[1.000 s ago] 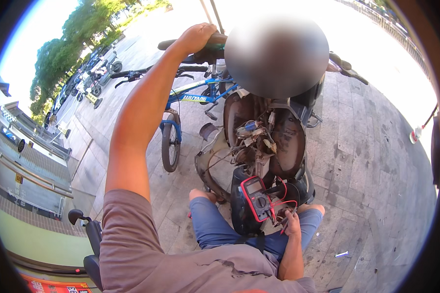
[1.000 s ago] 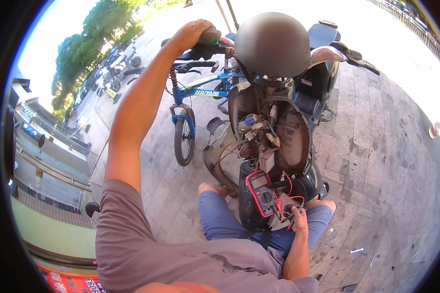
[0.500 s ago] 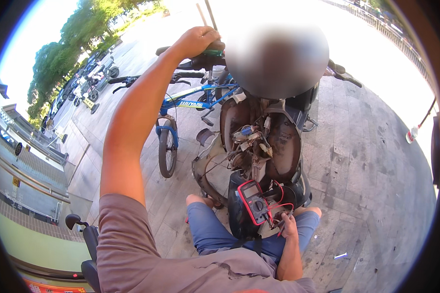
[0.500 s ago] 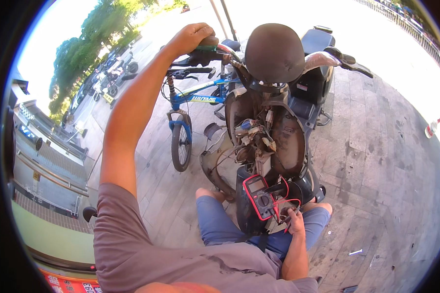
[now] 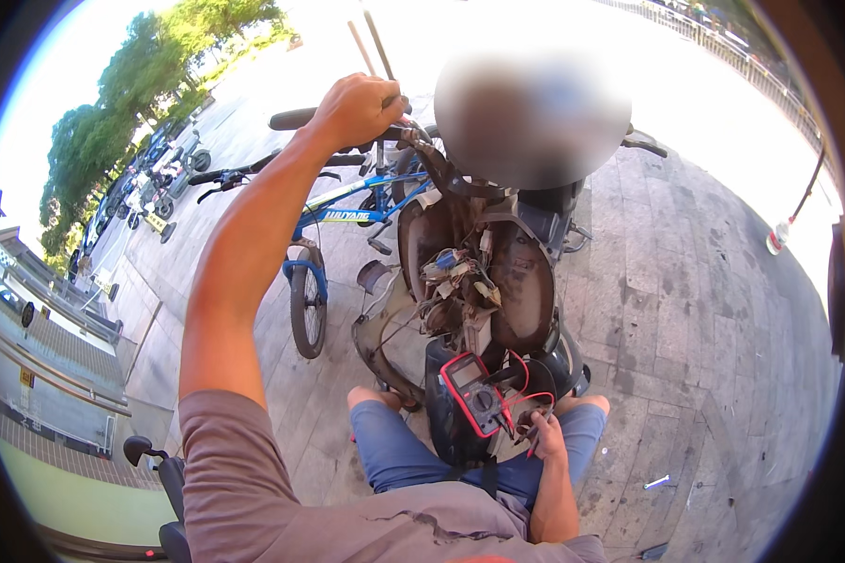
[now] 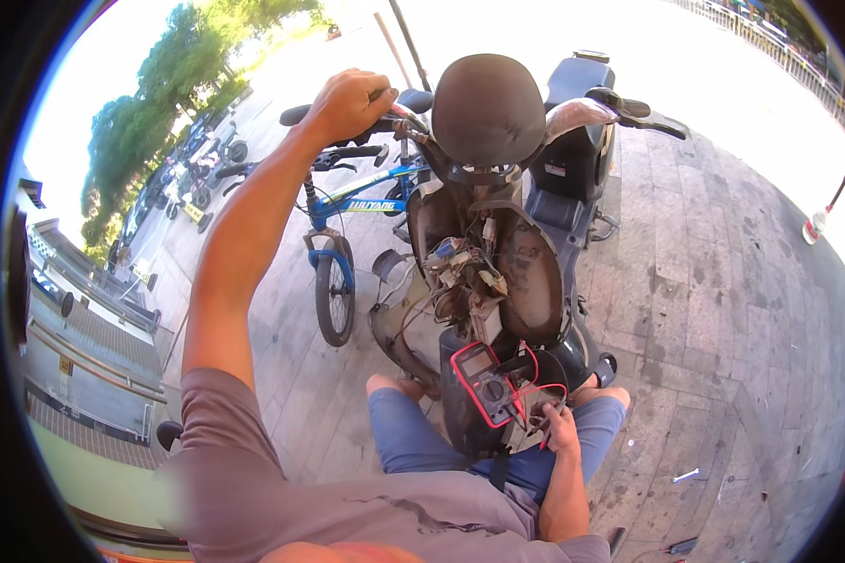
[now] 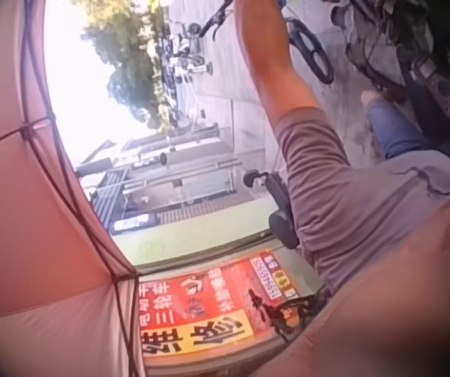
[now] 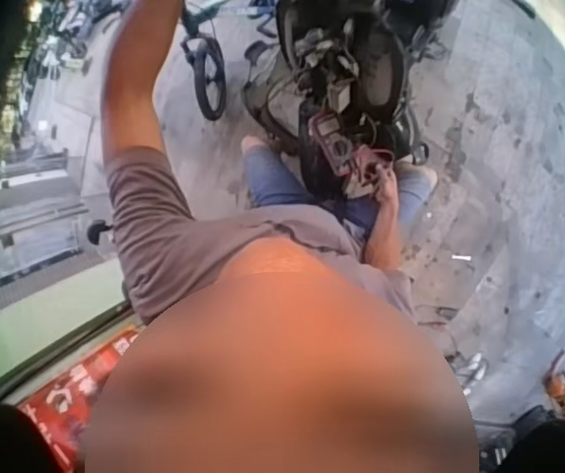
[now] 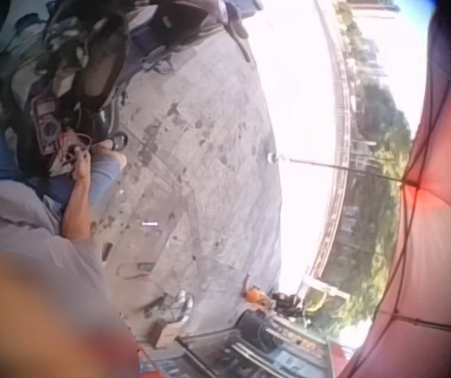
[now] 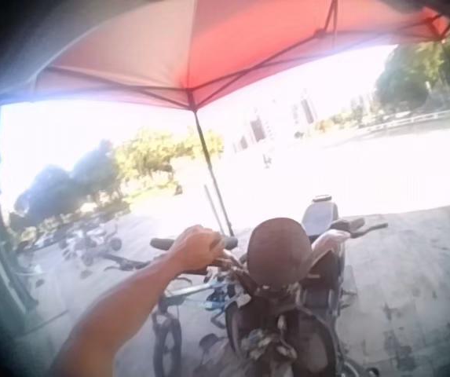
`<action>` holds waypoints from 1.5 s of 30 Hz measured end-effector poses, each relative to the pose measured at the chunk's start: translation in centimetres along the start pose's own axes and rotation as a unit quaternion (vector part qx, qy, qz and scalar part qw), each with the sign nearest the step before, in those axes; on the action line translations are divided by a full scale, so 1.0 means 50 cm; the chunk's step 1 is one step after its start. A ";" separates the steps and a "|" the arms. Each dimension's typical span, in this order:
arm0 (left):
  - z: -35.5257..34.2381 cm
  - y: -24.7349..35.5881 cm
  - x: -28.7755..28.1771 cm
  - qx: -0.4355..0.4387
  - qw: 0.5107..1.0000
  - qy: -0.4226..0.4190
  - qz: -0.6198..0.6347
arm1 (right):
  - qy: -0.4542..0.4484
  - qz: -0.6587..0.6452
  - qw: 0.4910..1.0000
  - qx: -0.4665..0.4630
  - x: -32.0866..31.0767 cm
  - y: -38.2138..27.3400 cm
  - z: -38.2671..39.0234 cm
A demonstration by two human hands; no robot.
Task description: The person uses a multimeter to test electrical connections on an electric scooter, then reassembles the front fairing and tests the headlight. The scooter's front panel is removed, wires are probed, and the fairing is reattached with the headlight illuminated.
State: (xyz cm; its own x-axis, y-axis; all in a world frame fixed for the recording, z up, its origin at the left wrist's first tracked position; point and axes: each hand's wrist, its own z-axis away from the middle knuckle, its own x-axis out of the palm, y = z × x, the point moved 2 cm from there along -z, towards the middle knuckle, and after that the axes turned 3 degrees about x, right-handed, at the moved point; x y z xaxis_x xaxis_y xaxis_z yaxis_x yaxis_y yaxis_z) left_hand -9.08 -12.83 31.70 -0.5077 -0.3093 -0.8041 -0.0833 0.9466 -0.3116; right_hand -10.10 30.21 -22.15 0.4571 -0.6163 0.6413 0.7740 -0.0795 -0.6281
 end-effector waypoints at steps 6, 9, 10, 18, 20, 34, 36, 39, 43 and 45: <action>0.000 0.009 0.002 -0.049 0.998 0.031 -0.016 | 0.007 0.022 1.000 0.002 0.005 -0.001 0.001; 0.002 0.012 0.005 -0.115 0.993 0.036 -0.005 | 0.011 0.028 0.999 0.010 0.006 -0.001 0.001; 0.003 0.013 0.007 -0.135 0.990 0.042 0.000 | 0.010 0.026 1.000 0.012 0.006 -0.001 0.002; 0.014 0.011 0.027 -0.170 0.981 0.093 -0.017 | -0.002 0.013 1.000 0.010 0.003 0.001 -0.002; 0.020 0.012 0.028 -0.141 0.982 0.129 -0.008 | -0.018 0.005 1.000 0.006 0.004 0.001 -0.001; -0.006 -0.034 0.019 -0.107 0.988 -0.109 0.032 | 0.022 0.020 0.999 0.017 0.012 0.002 -0.002; 0.002 -0.045 0.011 -0.107 0.990 -0.063 0.064 | 0.022 0.029 0.999 0.013 0.013 -0.002 -0.001; 0.030 -0.068 -0.023 -0.101 0.987 0.017 0.127 | 0.011 0.032 0.999 0.012 0.013 -0.001 -0.001; 0.076 -0.068 -0.059 -0.085 0.991 -0.075 0.072 | 0.027 0.030 0.999 0.007 0.010 0.003 -0.004; 0.079 -0.060 -0.067 -0.058 0.992 -0.089 0.069 | 0.034 0.034 0.999 0.009 0.012 0.004 -0.003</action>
State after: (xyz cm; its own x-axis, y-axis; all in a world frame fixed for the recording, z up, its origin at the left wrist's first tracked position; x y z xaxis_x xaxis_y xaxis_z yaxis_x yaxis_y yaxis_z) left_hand -3.76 -14.98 33.32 -0.3635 -0.1770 -0.9146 -0.1271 0.9820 -0.1396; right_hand -9.73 29.71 -21.98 0.4783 -0.6721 0.5652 0.7498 -0.0225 -0.6612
